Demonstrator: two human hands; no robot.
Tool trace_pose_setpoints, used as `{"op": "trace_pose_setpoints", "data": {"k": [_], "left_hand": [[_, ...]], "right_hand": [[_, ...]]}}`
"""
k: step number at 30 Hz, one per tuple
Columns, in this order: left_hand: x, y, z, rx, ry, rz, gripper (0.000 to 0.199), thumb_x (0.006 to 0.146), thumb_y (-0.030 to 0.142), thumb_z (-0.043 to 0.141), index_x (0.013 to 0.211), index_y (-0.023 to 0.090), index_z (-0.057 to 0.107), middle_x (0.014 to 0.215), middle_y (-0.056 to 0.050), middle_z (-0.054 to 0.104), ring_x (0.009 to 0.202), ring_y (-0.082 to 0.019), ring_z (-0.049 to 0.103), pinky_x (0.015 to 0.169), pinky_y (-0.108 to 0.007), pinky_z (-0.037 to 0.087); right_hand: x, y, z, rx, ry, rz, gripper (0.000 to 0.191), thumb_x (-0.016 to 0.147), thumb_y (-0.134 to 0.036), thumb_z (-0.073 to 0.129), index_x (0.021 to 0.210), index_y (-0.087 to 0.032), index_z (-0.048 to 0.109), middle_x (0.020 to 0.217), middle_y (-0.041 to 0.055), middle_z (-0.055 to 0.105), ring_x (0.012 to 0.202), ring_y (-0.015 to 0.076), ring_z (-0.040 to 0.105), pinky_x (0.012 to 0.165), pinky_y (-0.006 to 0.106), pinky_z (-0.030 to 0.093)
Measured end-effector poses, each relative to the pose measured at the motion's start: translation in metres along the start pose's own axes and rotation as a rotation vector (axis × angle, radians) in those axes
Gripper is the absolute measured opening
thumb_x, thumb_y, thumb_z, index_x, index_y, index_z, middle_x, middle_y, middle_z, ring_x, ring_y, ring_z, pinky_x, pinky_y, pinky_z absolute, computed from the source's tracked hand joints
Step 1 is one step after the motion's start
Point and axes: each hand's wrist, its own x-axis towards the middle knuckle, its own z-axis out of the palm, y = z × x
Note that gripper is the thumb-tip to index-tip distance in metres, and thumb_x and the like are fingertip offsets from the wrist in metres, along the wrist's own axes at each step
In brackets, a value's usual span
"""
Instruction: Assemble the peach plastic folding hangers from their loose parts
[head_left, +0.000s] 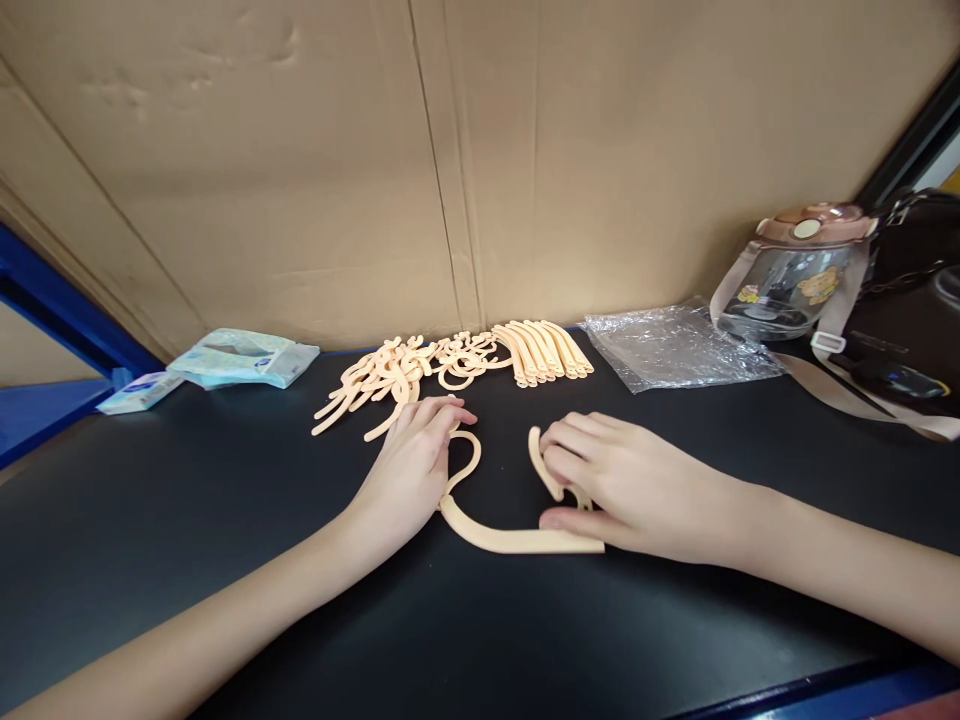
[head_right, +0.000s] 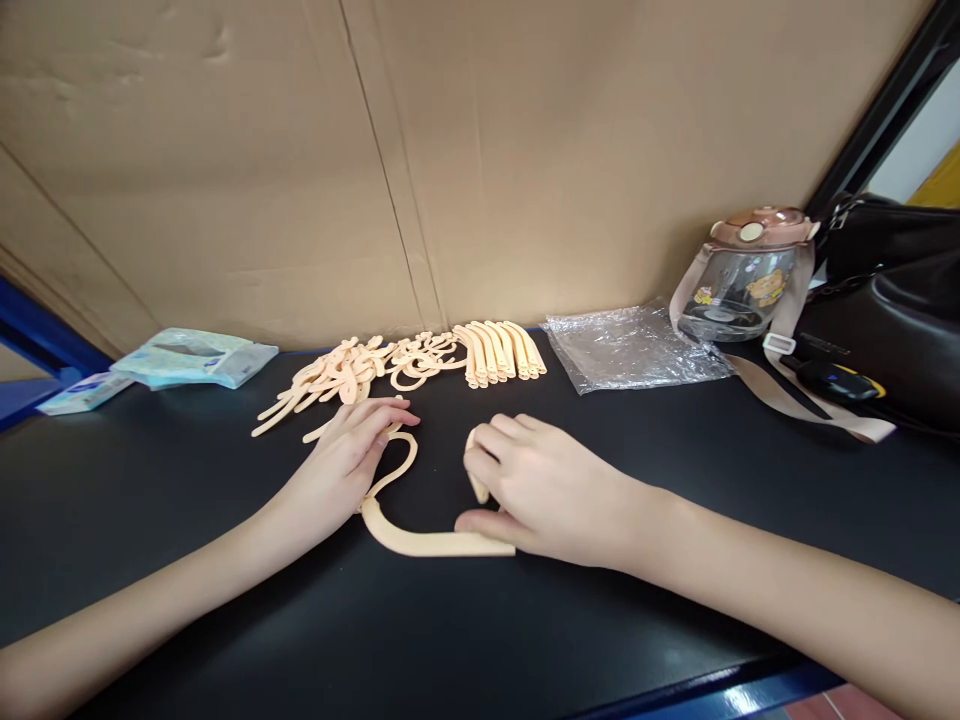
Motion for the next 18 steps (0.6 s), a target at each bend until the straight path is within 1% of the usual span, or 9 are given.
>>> {"op": "trace_pose_setpoints", "data": {"k": [2, 4, 8, 9, 11, 13, 15, 18], "left_hand": [[0.0, 0.0, 0.0, 0.005, 0.005, -0.004, 0.032, 0.091, 0.007, 0.031, 0.105, 0.018, 0.058, 0.12, -0.009, 0.056, 0.116, -0.024, 0.046, 0.103, -0.049, 0.039], [0.0, 0.0, 0.0, 0.007, 0.007, -0.008, 0.032, 0.091, 0.007, 0.032, 0.105, 0.018, 0.058, 0.121, -0.008, 0.056, 0.116, -0.025, 0.046, 0.103, -0.049, 0.038], [0.0, -0.001, -0.001, -0.001, 0.004, -0.017, 0.033, 0.091, 0.008, 0.031, 0.106, 0.019, 0.058, 0.121, -0.008, 0.056, 0.115, -0.024, 0.045, 0.102, -0.048, 0.039], [0.0, -0.001, -0.001, -0.006, 0.003, -0.019, 0.033, 0.092, 0.009, 0.031, 0.106, 0.019, 0.058, 0.121, -0.008, 0.056, 0.116, -0.024, 0.045, 0.103, -0.047, 0.039], [-0.001, -0.001, -0.001, -0.02, 0.0, -0.025, 0.032, 0.093, 0.011, 0.03, 0.106, 0.019, 0.058, 0.121, -0.008, 0.055, 0.116, -0.024, 0.045, 0.103, -0.047, 0.038], [0.0, 0.0, -0.001, -0.038, -0.003, -0.036, 0.031, 0.094, 0.014, 0.029, 0.106, 0.019, 0.057, 0.121, -0.009, 0.055, 0.117, -0.024, 0.045, 0.103, -0.048, 0.038], [0.001, 0.002, -0.002, -0.057, -0.007, -0.046, 0.03, 0.096, 0.019, 0.029, 0.106, 0.019, 0.057, 0.12, -0.009, 0.056, 0.117, -0.024, 0.046, 0.102, -0.047, 0.04], [0.003, 0.007, -0.005, -0.131, -0.023, -0.07, 0.028, 0.098, 0.025, 0.029, 0.109, 0.021, 0.055, 0.115, -0.007, 0.058, 0.113, -0.023, 0.051, 0.1, -0.044, 0.043]], "right_hand": [[0.001, -0.002, -0.001, 0.178, -0.017, -0.092, 0.034, 0.088, -0.049, 0.058, 0.086, -0.015, 0.058, 0.09, 0.005, 0.06, 0.08, 0.0177, 0.052, 0.075, 0.03, 0.041], [0.001, -0.007, -0.001, 0.308, -0.012, -0.145, 0.04, 0.085, -0.054, 0.06, 0.09, -0.014, 0.058, 0.091, 0.0046, 0.06, 0.079, 0.0164, 0.051, 0.074, 0.029, 0.042], [0.001, -0.016, 0.003, 0.369, -0.004, -0.213, 0.045, 0.082, -0.053, 0.064, 0.098, -0.012, 0.061, 0.093, 0.006, 0.061, 0.082, 0.0175, 0.051, 0.074, 0.03, 0.042], [0.001, -0.018, 0.003, 0.369, -0.013, -0.223, 0.042, 0.083, -0.049, 0.064, 0.102, -0.012, 0.06, 0.096, 0.0065, 0.061, 0.084, 0.0178, 0.052, 0.075, 0.03, 0.042], [0.0, -0.019, 0.002, 0.366, -0.033, -0.228, 0.03, 0.086, -0.032, 0.061, 0.108, -0.011, 0.059, 0.1, 0.0074, 0.061, 0.089, 0.0183, 0.052, 0.082, 0.03, 0.042], [0.0, -0.018, 0.002, 0.339, -0.043, -0.223, 0.027, 0.086, -0.016, 0.054, 0.113, -0.011, 0.058, 0.103, 0.0079, 0.061, 0.095, 0.0191, 0.052, 0.088, 0.031, 0.042], [0.0, -0.015, 0.003, 0.278, -0.028, -0.204, 0.035, 0.084, -0.006, 0.048, 0.118, -0.011, 0.055, 0.103, 0.0087, 0.061, 0.099, 0.0208, 0.051, 0.091, 0.033, 0.042], [0.0, -0.004, 0.01, 0.138, 0.032, -0.116, 0.049, 0.077, 0.005, 0.044, 0.122, -0.011, 0.052, 0.105, 0.0101, 0.06, 0.1, 0.0231, 0.051, 0.088, 0.037, 0.045]]}}
